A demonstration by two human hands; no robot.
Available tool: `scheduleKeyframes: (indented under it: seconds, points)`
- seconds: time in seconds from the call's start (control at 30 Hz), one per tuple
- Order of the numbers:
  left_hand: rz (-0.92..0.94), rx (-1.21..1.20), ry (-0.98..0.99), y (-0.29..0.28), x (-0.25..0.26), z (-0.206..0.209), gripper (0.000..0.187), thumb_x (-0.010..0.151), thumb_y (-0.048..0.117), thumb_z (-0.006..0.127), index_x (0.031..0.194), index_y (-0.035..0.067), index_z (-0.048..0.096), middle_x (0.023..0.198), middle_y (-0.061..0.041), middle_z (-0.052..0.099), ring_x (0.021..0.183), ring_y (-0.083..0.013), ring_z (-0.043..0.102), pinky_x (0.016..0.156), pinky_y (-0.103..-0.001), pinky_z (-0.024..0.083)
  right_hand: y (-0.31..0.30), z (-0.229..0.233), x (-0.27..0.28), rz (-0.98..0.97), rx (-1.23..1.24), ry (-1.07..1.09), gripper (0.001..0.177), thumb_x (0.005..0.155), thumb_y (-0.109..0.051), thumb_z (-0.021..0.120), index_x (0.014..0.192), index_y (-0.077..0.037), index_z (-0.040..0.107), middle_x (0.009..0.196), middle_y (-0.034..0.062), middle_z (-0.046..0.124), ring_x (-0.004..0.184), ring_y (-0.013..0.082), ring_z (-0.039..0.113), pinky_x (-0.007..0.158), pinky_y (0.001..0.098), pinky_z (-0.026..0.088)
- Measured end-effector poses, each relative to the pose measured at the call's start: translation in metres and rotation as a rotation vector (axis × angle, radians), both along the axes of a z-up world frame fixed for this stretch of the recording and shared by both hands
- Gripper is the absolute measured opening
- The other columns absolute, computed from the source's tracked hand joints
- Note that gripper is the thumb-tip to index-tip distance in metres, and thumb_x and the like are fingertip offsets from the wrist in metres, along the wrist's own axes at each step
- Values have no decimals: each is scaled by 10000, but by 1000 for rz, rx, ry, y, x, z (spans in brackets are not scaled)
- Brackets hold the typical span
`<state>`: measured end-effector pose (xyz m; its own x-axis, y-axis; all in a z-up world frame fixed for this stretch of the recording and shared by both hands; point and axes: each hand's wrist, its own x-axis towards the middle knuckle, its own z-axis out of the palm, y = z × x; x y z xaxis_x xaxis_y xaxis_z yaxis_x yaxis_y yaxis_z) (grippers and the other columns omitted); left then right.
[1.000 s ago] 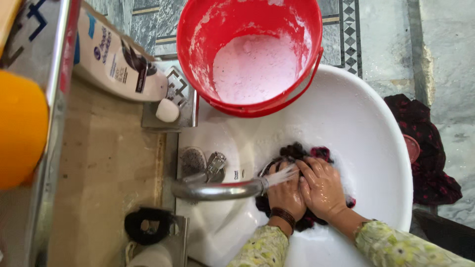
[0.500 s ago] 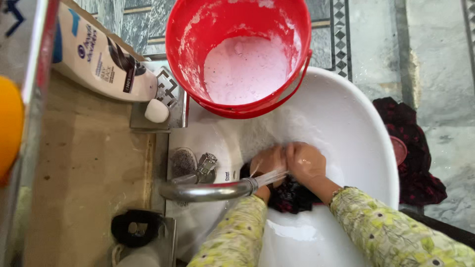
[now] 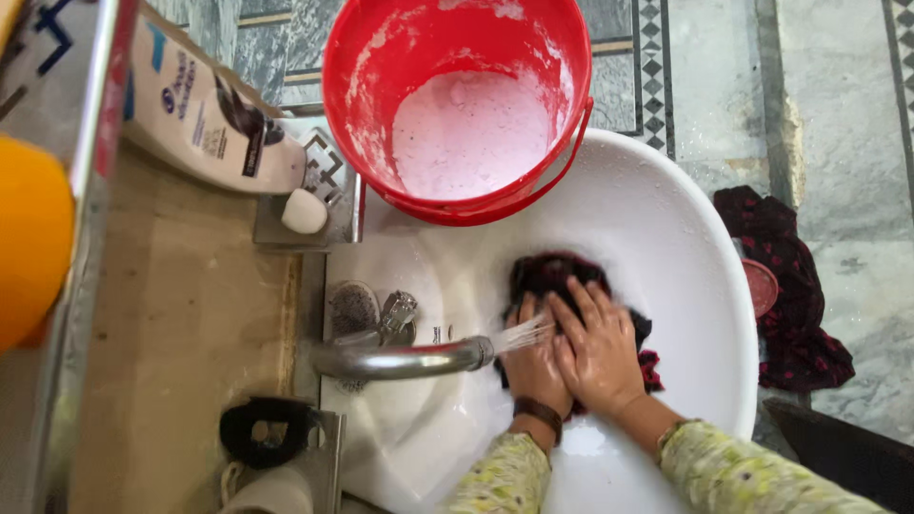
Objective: The person washes a dark cloth in a sink by rubbing and scrubbing it with soapy water, then rinses it under the running tap.
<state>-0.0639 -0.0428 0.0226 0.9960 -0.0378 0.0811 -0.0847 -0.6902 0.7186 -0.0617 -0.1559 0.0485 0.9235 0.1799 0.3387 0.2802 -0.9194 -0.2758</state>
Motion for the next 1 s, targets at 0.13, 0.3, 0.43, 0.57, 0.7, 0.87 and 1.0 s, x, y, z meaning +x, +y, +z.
scheduleKeyframes:
  seconds: [0.13, 0.3, 0.43, 0.57, 0.7, 0.87, 1.0]
  points:
    - [-124, 327, 382, 2, 14, 8, 452, 935, 323, 537, 1354, 160, 577, 1397, -109, 546, 1268, -366, 526, 1080, -515, 410, -4, -24, 6, 26, 127, 185, 550, 795, -298, 600, 1315, -120, 583, 1315, 166, 566, 1217, 385, 503, 964, 550, 386]
    - [-226, 478, 287, 18, 48, -34, 332, 974, 316, 538, 1221, 102, 600, 1276, -139, 599, 1187, -346, 587, 984, -477, 470, -3, -38, 37, 74, 116, 223, 525, 771, -278, 595, 1262, -96, 639, 1166, 171, 600, 1090, 396, 531, 873, 526, 429]
    - [-203, 405, 290, 17, 64, -49, 350, 970, 357, 556, 1167, 72, 610, 1217, -182, 640, 1135, -362, 635, 923, -463, 512, 1, -32, 62, -27, 107, 461, 241, 908, -281, 527, 1004, -102, 657, 1045, 138, 675, 1028, 367, 608, 878, 492, 496]
    - [-105, 227, 515, 16, 74, -25, 406, 946, 424, 562, 1160, 90, 652, 1191, -198, 669, 1098, -404, 643, 916, -492, 514, 5, -19, 83, -192, 116, 798, 415, 1043, -410, 420, 1005, -119, 713, 1042, 188, 744, 1012, 388, 685, 919, 500, 525]
    - [-57, 124, 649, 28, 84, -13, 445, 947, 455, 542, 1185, 112, 695, 1177, -198, 679, 1077, -427, 638, 926, -512, 512, -11, 20, 109, -134, 159, 995, 509, 1004, -511, 415, 1084, -132, 745, 1109, 208, 701, 1057, 408, 640, 967, 517, 467]
    - [375, 6, -153, 30, 36, -22, 423, 995, 318, 480, 1323, 96, 630, 1343, -151, 618, 1237, -373, 579, 1083, -513, 432, -29, 38, 79, -283, 132, 417, 463, 922, -427, 603, 1298, -167, 674, 1298, 146, 644, 1236, 360, 559, 996, 519, 422]
    - [193, 191, -199, -2, -6, -26, 507, 950, 299, 560, 1400, 69, 609, 1409, -222, 566, 1246, -428, 527, 1057, -570, 356, -4, -3, 17, 21, 154, 115, 463, 904, -289, 625, 1349, -167, 657, 1442, 179, 544, 1314, 365, 489, 1044, 534, 372]
